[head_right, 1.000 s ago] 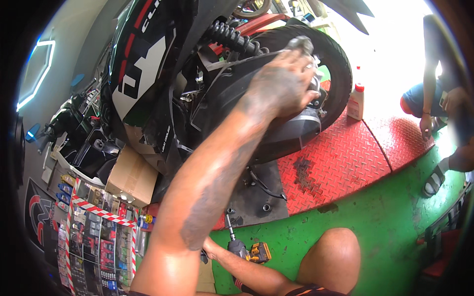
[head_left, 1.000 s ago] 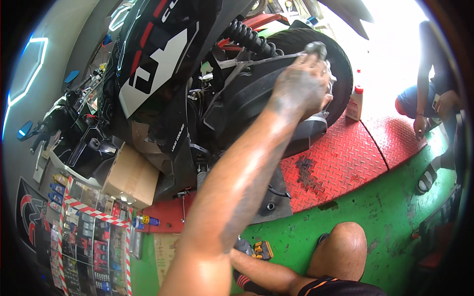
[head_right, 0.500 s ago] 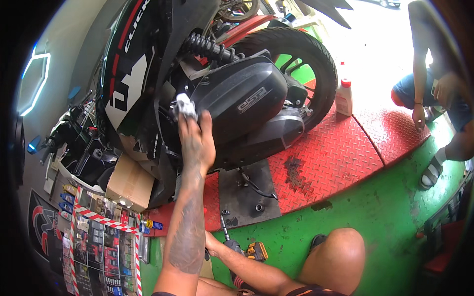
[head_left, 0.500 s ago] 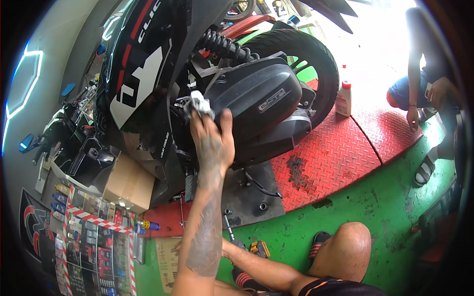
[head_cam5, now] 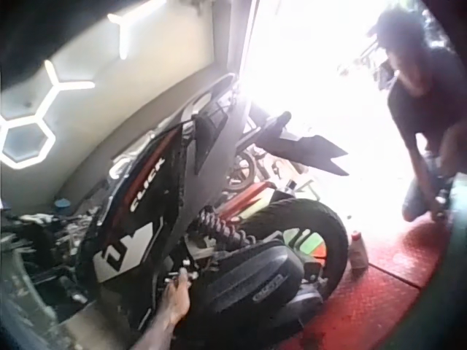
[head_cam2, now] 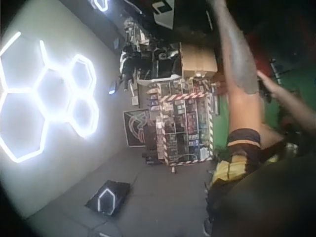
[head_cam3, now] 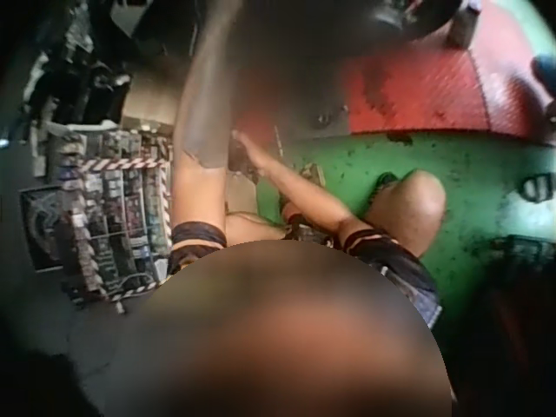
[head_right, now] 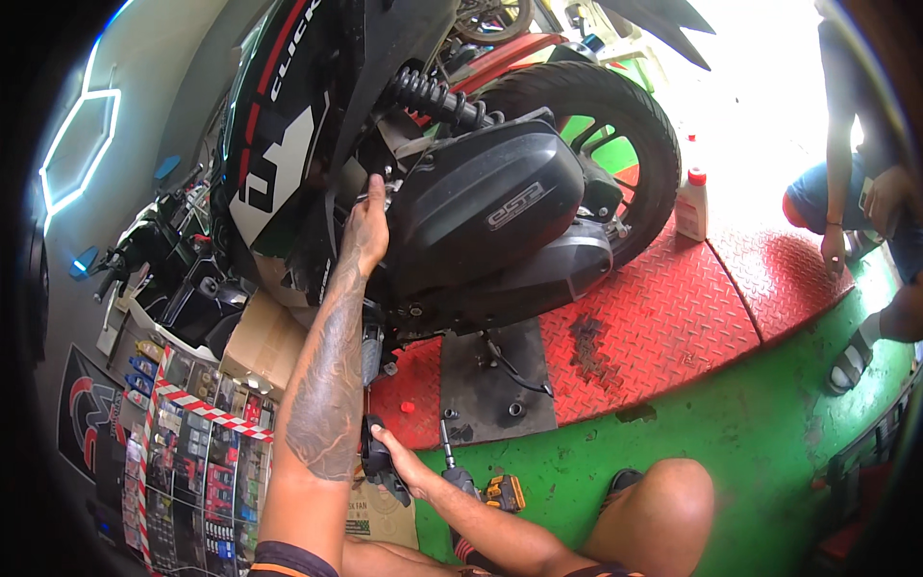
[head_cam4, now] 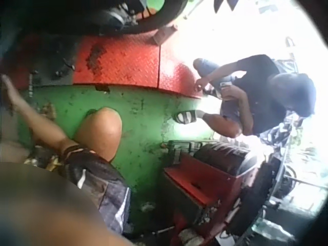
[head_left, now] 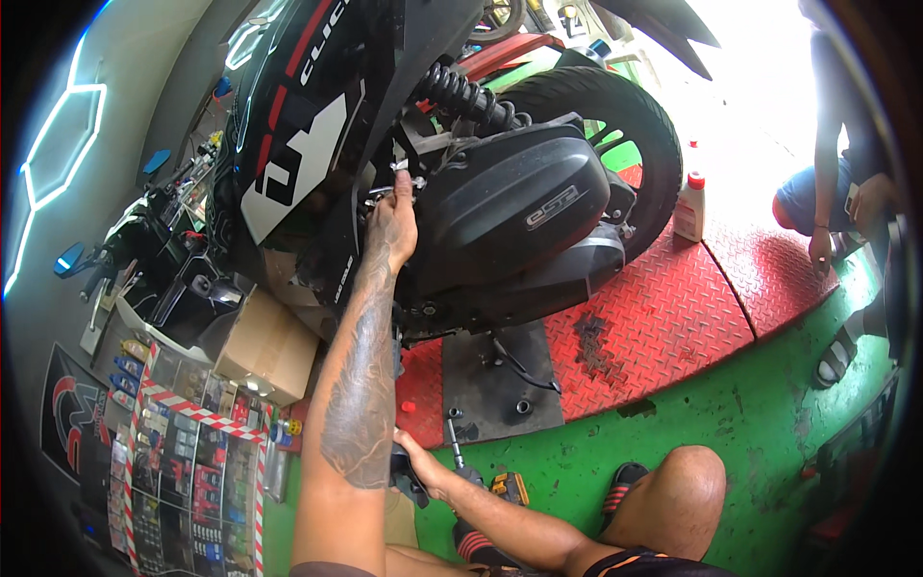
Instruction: Cleaning and reassembling components of a motorcycle engine or drivetrain.
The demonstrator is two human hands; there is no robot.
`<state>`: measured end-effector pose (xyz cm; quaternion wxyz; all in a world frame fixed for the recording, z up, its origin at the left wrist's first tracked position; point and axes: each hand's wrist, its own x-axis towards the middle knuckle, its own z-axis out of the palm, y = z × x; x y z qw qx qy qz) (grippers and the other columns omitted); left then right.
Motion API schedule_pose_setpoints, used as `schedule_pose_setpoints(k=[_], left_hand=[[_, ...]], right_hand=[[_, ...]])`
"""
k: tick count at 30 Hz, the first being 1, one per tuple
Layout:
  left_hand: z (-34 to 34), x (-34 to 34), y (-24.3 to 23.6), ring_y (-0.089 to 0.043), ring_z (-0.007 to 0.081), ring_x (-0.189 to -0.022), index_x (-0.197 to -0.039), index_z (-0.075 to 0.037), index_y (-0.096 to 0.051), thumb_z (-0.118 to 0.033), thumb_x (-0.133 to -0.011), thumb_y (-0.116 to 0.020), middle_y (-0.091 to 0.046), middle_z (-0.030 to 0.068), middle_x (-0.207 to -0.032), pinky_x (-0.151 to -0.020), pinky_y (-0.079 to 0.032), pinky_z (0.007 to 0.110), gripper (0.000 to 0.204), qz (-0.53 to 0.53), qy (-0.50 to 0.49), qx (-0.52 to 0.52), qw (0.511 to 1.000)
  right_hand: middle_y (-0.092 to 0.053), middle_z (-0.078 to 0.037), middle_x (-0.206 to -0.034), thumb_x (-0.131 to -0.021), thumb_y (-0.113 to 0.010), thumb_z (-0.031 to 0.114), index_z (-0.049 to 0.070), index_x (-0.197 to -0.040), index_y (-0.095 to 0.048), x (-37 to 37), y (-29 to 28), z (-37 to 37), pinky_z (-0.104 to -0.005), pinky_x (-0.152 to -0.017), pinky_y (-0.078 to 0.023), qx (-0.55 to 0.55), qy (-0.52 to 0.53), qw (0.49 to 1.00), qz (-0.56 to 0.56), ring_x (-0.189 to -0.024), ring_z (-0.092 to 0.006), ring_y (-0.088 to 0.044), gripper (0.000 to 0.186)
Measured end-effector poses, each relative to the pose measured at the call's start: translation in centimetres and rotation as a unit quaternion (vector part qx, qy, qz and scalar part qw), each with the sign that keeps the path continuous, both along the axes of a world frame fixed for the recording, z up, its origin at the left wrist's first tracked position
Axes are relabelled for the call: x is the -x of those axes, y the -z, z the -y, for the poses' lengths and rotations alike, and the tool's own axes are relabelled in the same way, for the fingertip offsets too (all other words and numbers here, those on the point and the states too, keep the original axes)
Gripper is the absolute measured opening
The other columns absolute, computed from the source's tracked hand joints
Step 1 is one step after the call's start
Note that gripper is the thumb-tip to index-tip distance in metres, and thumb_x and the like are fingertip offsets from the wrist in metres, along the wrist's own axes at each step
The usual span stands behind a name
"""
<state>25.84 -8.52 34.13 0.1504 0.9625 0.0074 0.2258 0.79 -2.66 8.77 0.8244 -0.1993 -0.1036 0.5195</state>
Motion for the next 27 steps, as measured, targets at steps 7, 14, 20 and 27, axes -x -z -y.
schedule_pose_setpoints(k=[7,14,20,27], left_hand=[[3.0,-4.2,-0.5,-0.06,0.0374,-0.12,-0.118,-0.005,-0.068,-0.063,-0.098,-0.036,-0.067,0.0233,-0.12,-0.101,-0.044,0.042,0.069,-0.019,0.122,-0.003,0.992],[-0.8,1.4,3.5,-0.07,0.0268,-0.099,-0.114,0.0,-0.069,-0.01,-0.094,-0.06,-0.072,0.0163,-0.111,-0.089,-0.052,0.033,0.024,0.196,0.083,0.121,0.97],[4.0,4.3,6.9,-0.06,0.0252,-0.123,-0.122,0.0,-0.065,0.012,-0.091,-0.043,-0.066,0.0131,-0.127,-0.107,-0.044,0.034,0.04,0.294,0.257,0.005,0.92],[13.4,-1.6,2.2,-0.064,0.0298,-0.115,-0.117,-0.004,-0.068,0.01,-0.082,-0.048,-0.068,0.0171,-0.118,-0.1,-0.05,0.039,0.042,0.172,0.469,-0.224,0.837]], right_hand=[[-0.064,-0.003,-0.084,-0.088,-0.041,0.078,0.012,-0.111,-0.063,0.9,0.7,-1.5,-0.0287,-0.055,-0.048,0.029,0.009,1.0,0.0,-0.069,-0.0121,-0.059,0.073],[-0.067,-0.003,-0.094,-0.092,-0.04,0.074,0.01,-0.121,-0.061,0.9,1.3,-1.8,-0.0276,-0.053,-0.048,0.004,0.058,0.998,0.038,-0.074,-0.0102,-0.059,0.073],[-0.065,-0.002,-0.094,-0.095,-0.038,0.07,0.013,-0.131,-0.055,1.1,-0.3,-1.0,-0.027,-0.051,-0.047,-0.006,0.097,0.995,0.001,-0.069,-0.0079,-0.057,0.069],[-0.055,-0.001,-0.075,-0.091,-0.042,0.075,0.014,-0.12,-0.054,0.2,-0.3,-0.1,-0.0249,-0.042,-0.042,-0.029,-0.03,0.999,-0.009,-0.052,-0.0091,-0.051,0.069]])
